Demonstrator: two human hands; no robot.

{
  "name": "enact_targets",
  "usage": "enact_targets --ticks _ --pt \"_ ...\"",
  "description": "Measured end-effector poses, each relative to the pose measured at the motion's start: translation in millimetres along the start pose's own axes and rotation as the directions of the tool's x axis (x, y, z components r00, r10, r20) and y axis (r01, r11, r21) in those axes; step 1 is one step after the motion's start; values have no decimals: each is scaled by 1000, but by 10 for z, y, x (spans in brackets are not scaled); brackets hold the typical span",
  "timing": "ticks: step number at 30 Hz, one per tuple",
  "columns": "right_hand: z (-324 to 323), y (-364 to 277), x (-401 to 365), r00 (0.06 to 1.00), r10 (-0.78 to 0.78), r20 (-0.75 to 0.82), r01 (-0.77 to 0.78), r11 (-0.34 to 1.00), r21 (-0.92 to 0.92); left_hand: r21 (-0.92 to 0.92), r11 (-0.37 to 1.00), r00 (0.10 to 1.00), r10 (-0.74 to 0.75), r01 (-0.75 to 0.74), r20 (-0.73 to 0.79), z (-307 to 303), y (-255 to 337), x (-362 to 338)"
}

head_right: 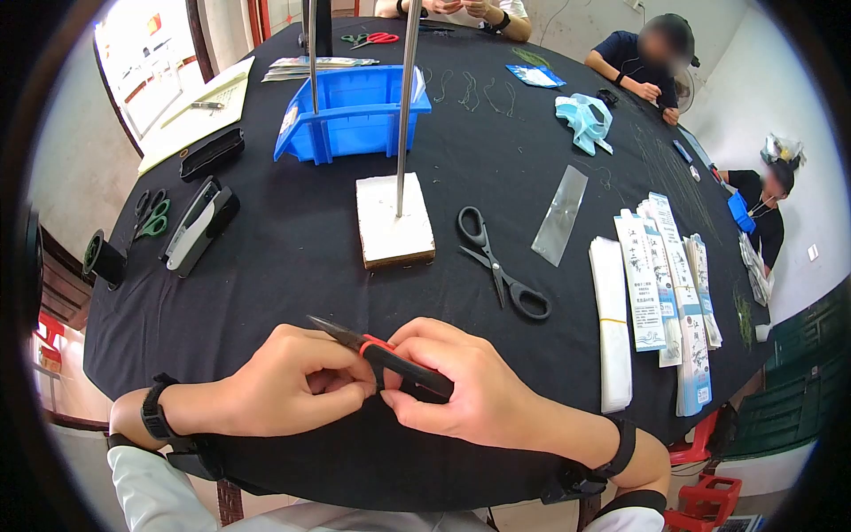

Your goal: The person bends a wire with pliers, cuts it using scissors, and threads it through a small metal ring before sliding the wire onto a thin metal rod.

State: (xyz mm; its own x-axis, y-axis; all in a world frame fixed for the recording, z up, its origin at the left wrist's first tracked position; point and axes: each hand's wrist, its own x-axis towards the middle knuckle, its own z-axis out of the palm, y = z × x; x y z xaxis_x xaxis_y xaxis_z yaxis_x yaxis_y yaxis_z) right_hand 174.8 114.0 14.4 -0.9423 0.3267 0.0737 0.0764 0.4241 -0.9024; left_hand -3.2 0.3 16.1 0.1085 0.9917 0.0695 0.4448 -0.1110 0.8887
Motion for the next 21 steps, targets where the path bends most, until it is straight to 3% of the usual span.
enact_targets --ticks 2,6,9,16,21 --pt "-13 -27 0 999 32 -4 -32 999 37 101 991 989 95 -84 -110 37 -58 -8" --pt "-38 -21 4 977 -77 -200 50 990 -134 -52 995 963 -100 90 -251 -4 -64 16" --pt "-4 56 5 930 -169 -326 61 947 -316 -284 954 912 -196 92 -361 -2 -137 34" --pt "-15 86 22 924 -269 -273 78 830 -553 -341 935 866 -248 97 -435 -74 -102 53" --pt "42 66 15 928 -258 -269 76 837 -542 -347 931 867 -265 115 -423 -66 -53 54"
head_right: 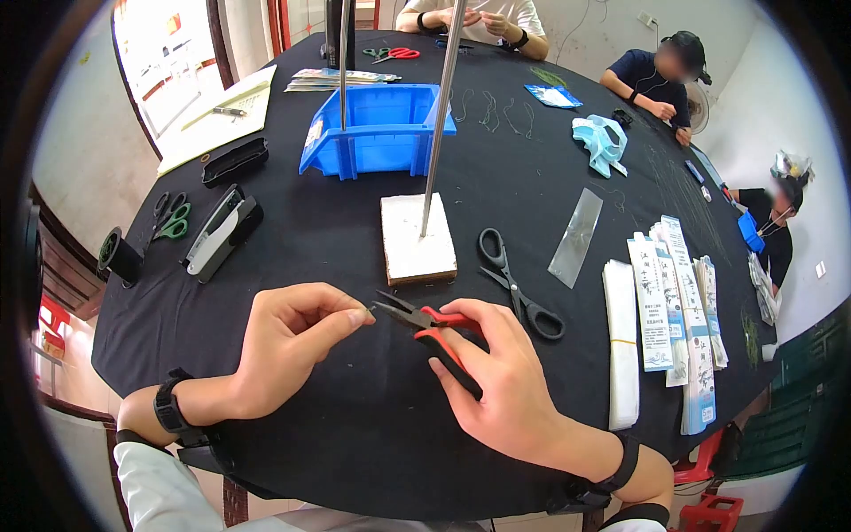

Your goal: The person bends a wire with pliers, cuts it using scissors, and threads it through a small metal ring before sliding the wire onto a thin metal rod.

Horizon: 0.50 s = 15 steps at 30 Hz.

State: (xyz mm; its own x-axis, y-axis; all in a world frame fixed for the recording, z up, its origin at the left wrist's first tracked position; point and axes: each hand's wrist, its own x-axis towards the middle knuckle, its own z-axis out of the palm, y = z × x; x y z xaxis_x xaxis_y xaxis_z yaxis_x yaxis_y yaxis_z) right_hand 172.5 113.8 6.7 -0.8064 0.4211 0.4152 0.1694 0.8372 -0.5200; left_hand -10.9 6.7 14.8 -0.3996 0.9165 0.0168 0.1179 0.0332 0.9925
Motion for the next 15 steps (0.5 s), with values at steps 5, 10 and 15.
enact_targets --ticks 5,10,15 --pt "-2 -28 -14 999 -34 14 35 997 -63 2 1000 1000 22 -22 -5 2 -23 -7" --pt "0 -71 -34 999 -32 8 33 988 -150 4 1000 1000 23 -23 -3 2 -3 -14" --pt "19 -74 -52 998 -57 9 57 989 -133 -60 998 1000 -8 9 7 16 -28 -23"
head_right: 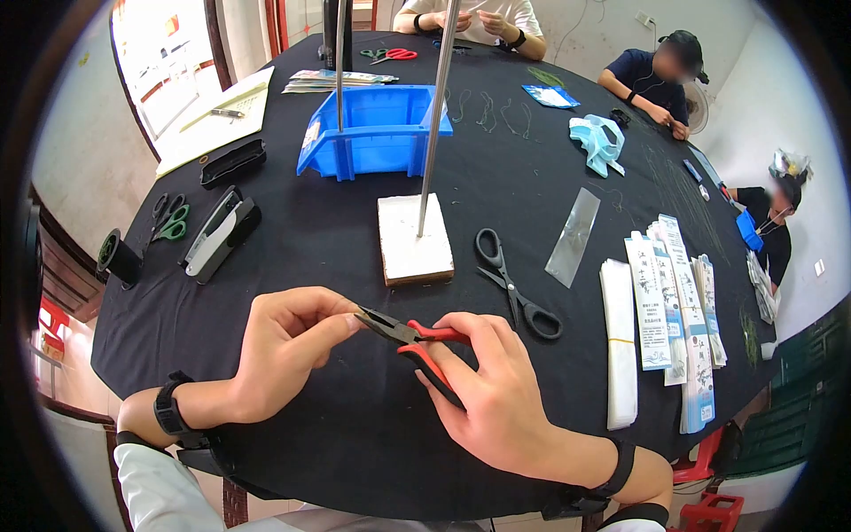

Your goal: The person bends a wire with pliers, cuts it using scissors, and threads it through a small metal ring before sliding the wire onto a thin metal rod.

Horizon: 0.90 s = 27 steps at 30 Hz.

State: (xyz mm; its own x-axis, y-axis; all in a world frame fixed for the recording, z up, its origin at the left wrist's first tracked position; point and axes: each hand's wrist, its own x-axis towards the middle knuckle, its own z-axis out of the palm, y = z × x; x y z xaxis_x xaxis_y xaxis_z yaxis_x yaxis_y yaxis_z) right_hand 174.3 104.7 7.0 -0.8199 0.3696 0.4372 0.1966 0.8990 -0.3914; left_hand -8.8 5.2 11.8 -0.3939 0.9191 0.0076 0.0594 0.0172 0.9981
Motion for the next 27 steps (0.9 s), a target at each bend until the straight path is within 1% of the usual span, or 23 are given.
enact_targets --ticks 4,7,10,13,16,19,22,25,27 --pt "1 -11 -8 1000 -3 -5 3 1000 1 -58 997 998 -50 51 27 3 30 -7" --pt "-37 -28 8 999 -33 23 34 999 -15 -81 995 998 -46 49 37 12 35 -12" --pt "-41 -18 -8 1000 -19 23 16 991 133 -74 997 999 -34 37 40 15 45 -21" --pt "-16 -80 -4 996 80 -23 -72 967 244 -26 999 999 -30 31 31 19 43 -21" --pt "7 -83 7 993 112 -22 -102 961 258 3 1000 999 -11 11 33 39 18 -27" --pt "-28 -45 2 994 81 69 -89 989 117 9 999 998 -53 53 32 54 37 -36" --pt "-66 -86 19 983 136 125 -147 986 81 33 999 999 -19 17 49 54 -35 -21" --pt "-9 -53 8 987 124 97 -133 986 96 33 999 999 2 -3 36 76 -18 -31" --pt "-41 -67 18 981 131 146 -148 983 112 32 999 999 -22 20 41 74 -21 -33"
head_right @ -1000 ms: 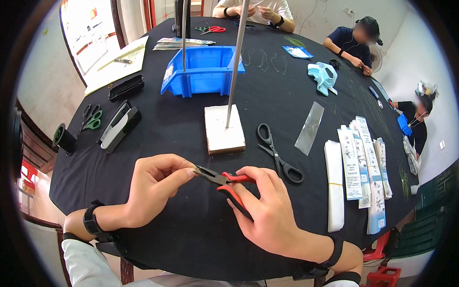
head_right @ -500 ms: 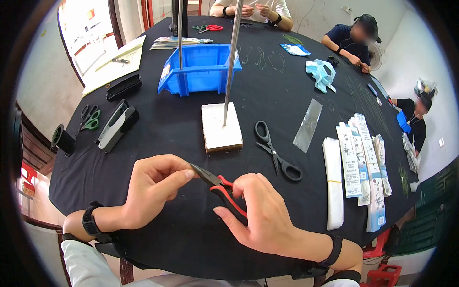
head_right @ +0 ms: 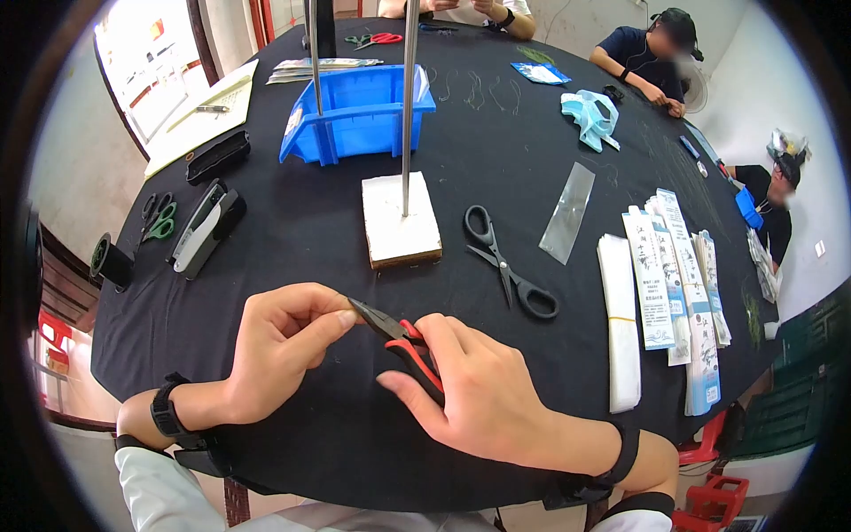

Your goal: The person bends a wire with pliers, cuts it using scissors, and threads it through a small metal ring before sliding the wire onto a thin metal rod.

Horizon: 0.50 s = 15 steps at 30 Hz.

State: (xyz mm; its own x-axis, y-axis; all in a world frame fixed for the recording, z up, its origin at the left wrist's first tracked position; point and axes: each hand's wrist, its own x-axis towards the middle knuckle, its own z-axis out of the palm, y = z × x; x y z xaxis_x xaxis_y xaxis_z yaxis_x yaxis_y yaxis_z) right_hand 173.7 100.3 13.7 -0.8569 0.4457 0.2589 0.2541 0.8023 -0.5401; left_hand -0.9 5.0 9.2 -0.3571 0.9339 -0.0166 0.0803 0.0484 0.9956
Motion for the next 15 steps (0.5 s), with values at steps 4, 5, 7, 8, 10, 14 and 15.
enact_targets --ticks 4,5,7,8,10,14,15 --pt "11 68 3 997 -54 -49 55 998 21 37 999 1000 11 -11 15 -6 -19 1" --pt "18 79 3 996 -59 -64 60 998 19 53 999 1000 14 -15 20 -10 -15 3" --pt "29 94 7 993 -71 -93 72 997 14 83 996 999 21 -23 28 -19 6 3" --pt "30 95 11 992 -74 -98 75 997 10 97 995 999 30 -32 22 -19 12 0" --pt "28 96 16 991 -80 -107 81 997 3 124 991 999 46 -47 11 -13 24 -6" --pt "43 118 20 984 -108 -139 104 994 -34 115 993 1000 28 -28 6 -12 45 -20" --pt "41 120 23 984 -112 -142 107 993 -40 114 993 1000 25 -25 6 -11 47 -21"
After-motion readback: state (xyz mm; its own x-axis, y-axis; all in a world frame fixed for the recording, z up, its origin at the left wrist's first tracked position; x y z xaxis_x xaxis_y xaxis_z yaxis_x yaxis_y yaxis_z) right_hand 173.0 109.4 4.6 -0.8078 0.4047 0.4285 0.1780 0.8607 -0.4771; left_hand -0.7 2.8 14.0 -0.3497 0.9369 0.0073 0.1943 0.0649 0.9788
